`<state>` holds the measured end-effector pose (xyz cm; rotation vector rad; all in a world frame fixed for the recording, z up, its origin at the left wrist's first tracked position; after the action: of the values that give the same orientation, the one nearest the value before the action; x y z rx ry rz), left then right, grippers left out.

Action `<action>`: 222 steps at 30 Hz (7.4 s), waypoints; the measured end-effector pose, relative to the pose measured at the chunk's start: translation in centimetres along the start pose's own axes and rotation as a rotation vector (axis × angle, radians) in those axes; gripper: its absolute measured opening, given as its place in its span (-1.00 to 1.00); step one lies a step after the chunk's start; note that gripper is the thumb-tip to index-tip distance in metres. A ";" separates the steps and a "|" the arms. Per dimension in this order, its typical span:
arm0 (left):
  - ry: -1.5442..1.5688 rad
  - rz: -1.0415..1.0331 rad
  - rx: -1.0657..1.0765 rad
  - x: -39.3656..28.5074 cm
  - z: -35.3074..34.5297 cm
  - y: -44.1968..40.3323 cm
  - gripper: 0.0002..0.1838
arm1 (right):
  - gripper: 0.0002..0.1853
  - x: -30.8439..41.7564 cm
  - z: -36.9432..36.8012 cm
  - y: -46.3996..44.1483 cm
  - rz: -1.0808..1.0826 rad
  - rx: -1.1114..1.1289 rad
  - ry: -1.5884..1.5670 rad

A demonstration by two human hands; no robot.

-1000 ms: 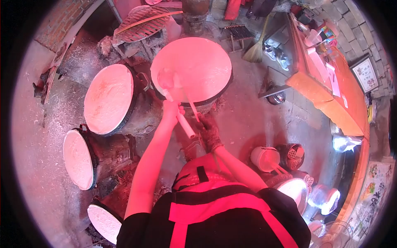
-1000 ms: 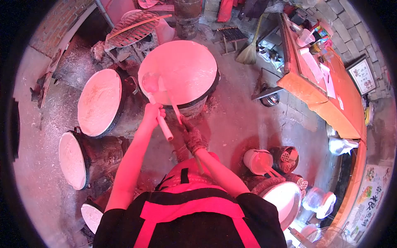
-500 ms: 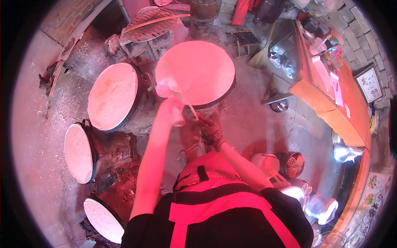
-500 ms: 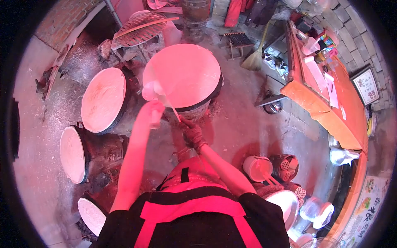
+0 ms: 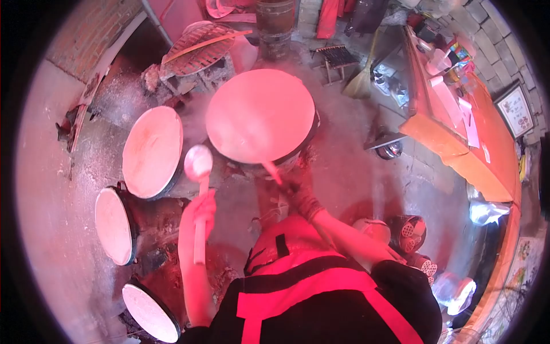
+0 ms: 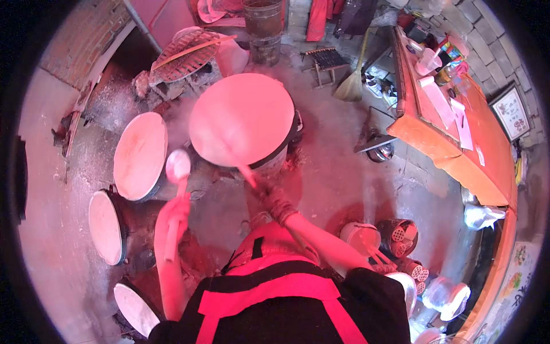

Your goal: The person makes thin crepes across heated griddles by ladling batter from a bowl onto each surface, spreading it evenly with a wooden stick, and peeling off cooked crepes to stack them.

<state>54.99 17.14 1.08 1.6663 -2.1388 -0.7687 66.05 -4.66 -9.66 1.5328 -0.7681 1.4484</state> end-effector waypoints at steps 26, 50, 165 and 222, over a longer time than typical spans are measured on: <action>-0.232 -0.139 -0.036 -19.6 7.8 4.8 -0.77 | -0.71 6.5 -5.2 -19.4 -0.378 -0.363 -0.673; -0.304 -0.303 -0.113 -23.2 11.0 9.5 -0.77 | -0.50 8.9 -20.6 -14.8 -0.175 0.096 0.745; 0.508 -0.871 -0.856 3.9 15.1 12.1 -0.75 | -0.80 12.1 -37.3 6.4 0.324 1.934 0.326; 1.090 -0.853 -0.879 22.1 26.9 13.7 -0.72 | -0.48 -39.5 -47.1 -23.5 2.060 1.290 2.506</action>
<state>23.34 4.05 -14.06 1.7405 -0.2453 -0.5908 60.48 42.60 -55.12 1.3522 -0.5371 -1.7509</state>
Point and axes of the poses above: each hand's wrist, its own y-axis away from the middle knuckle, its own z-axis out of the back of the hand, x = y × z, the point moved 8 cm from there along -y, towards the middle knuckle, and after that the axes turned 13 degrees about -y, right-handed, at the moved point
